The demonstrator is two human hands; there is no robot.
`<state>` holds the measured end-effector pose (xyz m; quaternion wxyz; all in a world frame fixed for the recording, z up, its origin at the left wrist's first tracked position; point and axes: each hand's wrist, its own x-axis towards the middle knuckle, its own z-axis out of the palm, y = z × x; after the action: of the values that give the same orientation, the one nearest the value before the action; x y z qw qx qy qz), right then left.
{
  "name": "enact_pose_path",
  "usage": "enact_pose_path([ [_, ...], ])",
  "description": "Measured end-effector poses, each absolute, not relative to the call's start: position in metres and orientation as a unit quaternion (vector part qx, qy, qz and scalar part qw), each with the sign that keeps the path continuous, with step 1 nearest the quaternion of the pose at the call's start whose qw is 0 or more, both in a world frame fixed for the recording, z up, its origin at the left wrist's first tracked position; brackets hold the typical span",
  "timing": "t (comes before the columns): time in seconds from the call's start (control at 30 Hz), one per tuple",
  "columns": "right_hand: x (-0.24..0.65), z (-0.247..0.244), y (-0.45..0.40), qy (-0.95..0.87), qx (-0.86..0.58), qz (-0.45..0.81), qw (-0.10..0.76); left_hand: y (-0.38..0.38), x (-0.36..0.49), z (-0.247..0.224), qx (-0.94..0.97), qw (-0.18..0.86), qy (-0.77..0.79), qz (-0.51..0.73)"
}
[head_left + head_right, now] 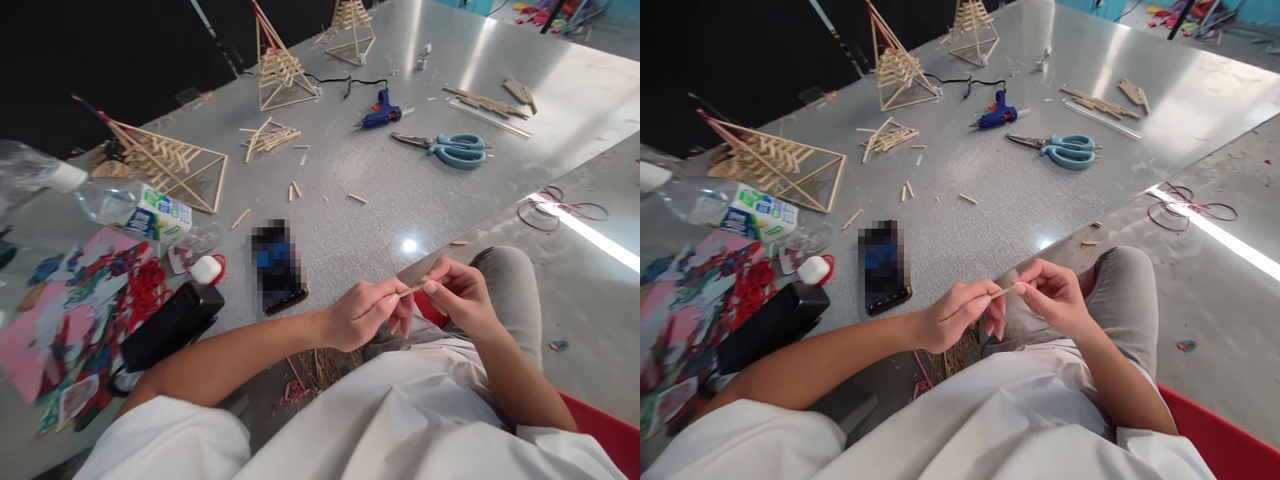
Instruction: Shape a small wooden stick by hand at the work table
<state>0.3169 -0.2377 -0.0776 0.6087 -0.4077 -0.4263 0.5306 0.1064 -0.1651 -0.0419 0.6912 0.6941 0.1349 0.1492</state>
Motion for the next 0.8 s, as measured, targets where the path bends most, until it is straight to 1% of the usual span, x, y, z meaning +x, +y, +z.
enact_pose_path([
  [0.27, 0.324, -0.086, -0.242, -0.448, -0.401, 0.518, 0.609, -0.163, 0.109, -0.039, 0.751, 0.632, 0.126, 0.143],
  [0.4, 0.323, -0.085, -0.244, -0.440, -0.412, 0.527, 0.599, -0.163, 0.110, -0.039, 0.737, 0.643, 0.139, 0.158],
  [0.5, 0.322, -0.085, -0.245, -0.431, -0.421, 0.528, 0.598, -0.163, 0.110, -0.039, 0.723, 0.655, 0.167, 0.143],
  [0.67, 0.319, -0.089, -0.244, -0.422, -0.435, 0.512, 0.608, -0.165, 0.111, -0.040, 0.748, 0.620, 0.200, 0.131],
  [0.8, 0.321, -0.093, -0.245, -0.412, -0.459, 0.504, 0.605, -0.166, 0.111, -0.043, 0.767, 0.600, 0.173, 0.144],
])
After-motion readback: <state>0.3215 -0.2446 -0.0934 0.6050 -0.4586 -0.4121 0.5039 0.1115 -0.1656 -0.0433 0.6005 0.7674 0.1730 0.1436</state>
